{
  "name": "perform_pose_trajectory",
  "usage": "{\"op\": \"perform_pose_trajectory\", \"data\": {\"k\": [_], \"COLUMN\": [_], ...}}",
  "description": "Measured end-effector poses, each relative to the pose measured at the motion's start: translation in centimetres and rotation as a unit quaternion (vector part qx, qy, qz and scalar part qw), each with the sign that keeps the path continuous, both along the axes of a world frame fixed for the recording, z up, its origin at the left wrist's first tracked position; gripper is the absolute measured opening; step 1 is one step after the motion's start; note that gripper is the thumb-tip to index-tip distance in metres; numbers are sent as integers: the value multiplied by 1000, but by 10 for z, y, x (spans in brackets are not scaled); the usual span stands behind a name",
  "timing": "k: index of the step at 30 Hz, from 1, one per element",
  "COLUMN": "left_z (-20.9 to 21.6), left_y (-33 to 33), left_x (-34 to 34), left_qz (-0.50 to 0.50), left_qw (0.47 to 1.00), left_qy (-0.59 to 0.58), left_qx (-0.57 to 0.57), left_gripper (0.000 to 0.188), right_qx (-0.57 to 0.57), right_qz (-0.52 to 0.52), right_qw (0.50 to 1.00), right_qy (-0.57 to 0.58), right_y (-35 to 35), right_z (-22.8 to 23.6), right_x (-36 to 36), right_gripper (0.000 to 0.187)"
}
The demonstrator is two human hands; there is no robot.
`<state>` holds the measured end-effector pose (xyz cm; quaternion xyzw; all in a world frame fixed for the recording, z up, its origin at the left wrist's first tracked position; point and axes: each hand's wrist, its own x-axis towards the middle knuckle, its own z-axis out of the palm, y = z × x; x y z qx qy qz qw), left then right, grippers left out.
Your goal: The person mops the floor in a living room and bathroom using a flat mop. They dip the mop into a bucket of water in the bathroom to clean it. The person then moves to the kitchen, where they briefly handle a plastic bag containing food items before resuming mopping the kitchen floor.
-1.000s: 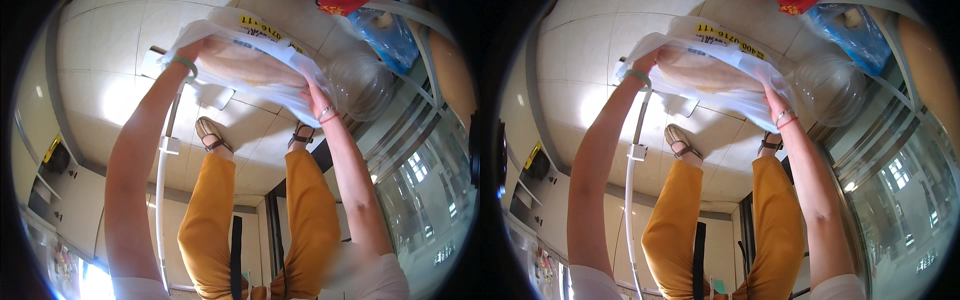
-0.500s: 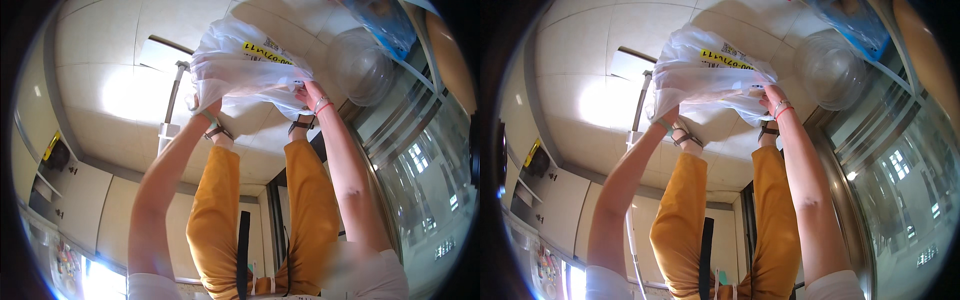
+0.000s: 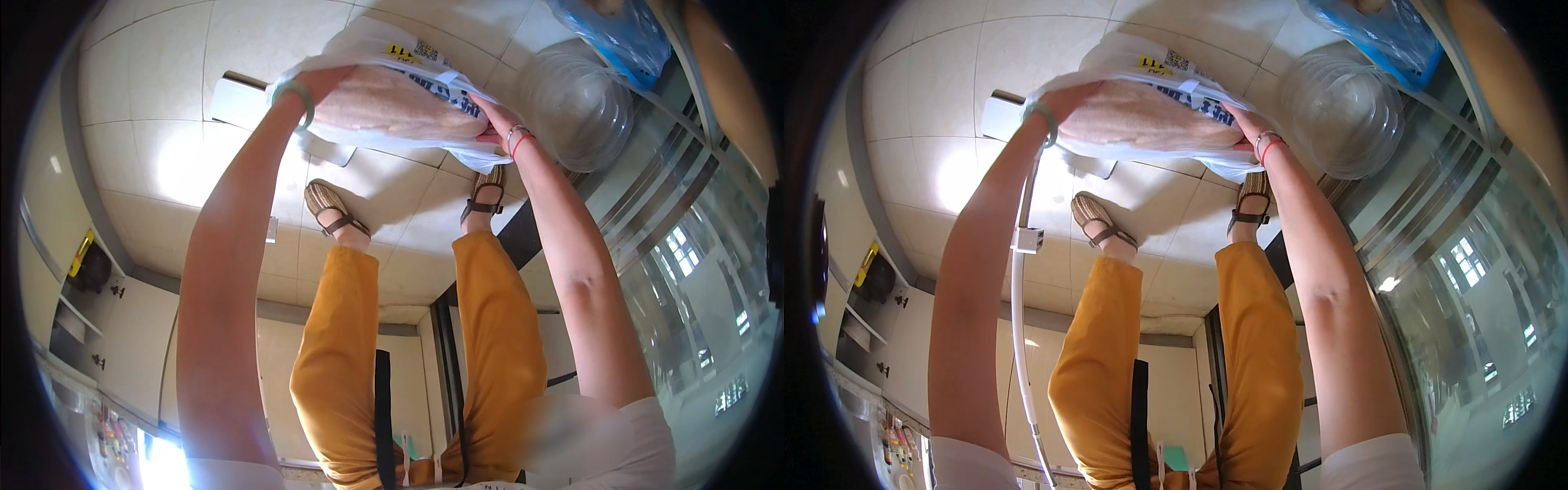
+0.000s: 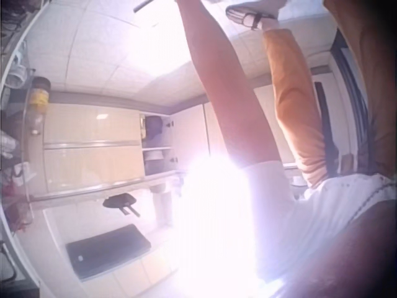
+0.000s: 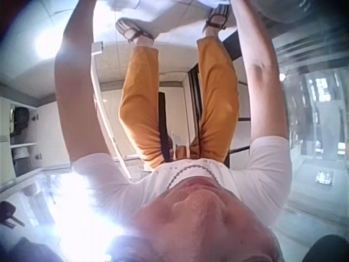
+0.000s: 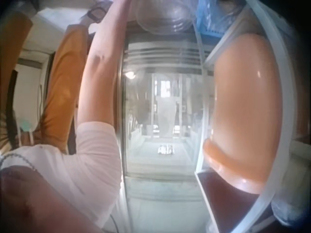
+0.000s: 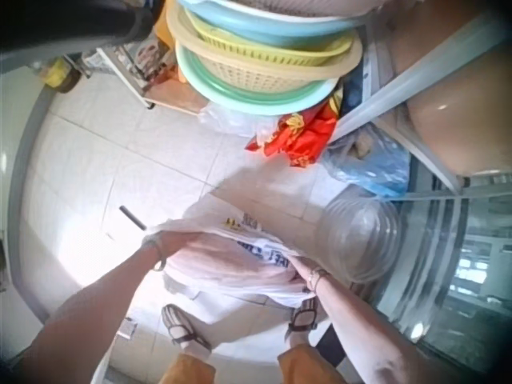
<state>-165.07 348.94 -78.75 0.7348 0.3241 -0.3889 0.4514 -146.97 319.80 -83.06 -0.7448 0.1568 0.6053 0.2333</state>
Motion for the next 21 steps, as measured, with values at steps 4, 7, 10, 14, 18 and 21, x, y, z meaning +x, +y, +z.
{"op": "perform_pose_trajectory", "data": {"k": [4, 7, 10, 14, 18, 21], "left_z": [-29, -13, 18, 22, -2, -17], "left_y": [18, -3, -18, -39, -53, -60], "left_x": [-6, -15, -30, -48, -55, -59], "left_qz": [9, -66, -40, 44, -108, -162], "left_qw": [996, 997, 990, 980, 964, 940], "left_qy": [21, -47, -132, -191, -182, -188], "left_qx": [-88, 3, 25, 43, 160, 233], "left_gripper": [48, 45, 37, 38, 30, 27], "right_qx": [11, -7, 42, 95, -48, -76], "right_qz": [-15, -63, 29, 65, 5, -237], "right_qw": [1000, 997, 998, 973, 991, 968], "right_qy": [23, 47, -46, -198, -125, -41], "right_y": [0, -14, -40, -51, -32, -44], "right_z": [-14, -14, -6, -7, -10, -49], "right_x": [-2, -14, -56, -92, -72, -61], "right_gripper": [68, 63, 60, 63, 48, 41]}}
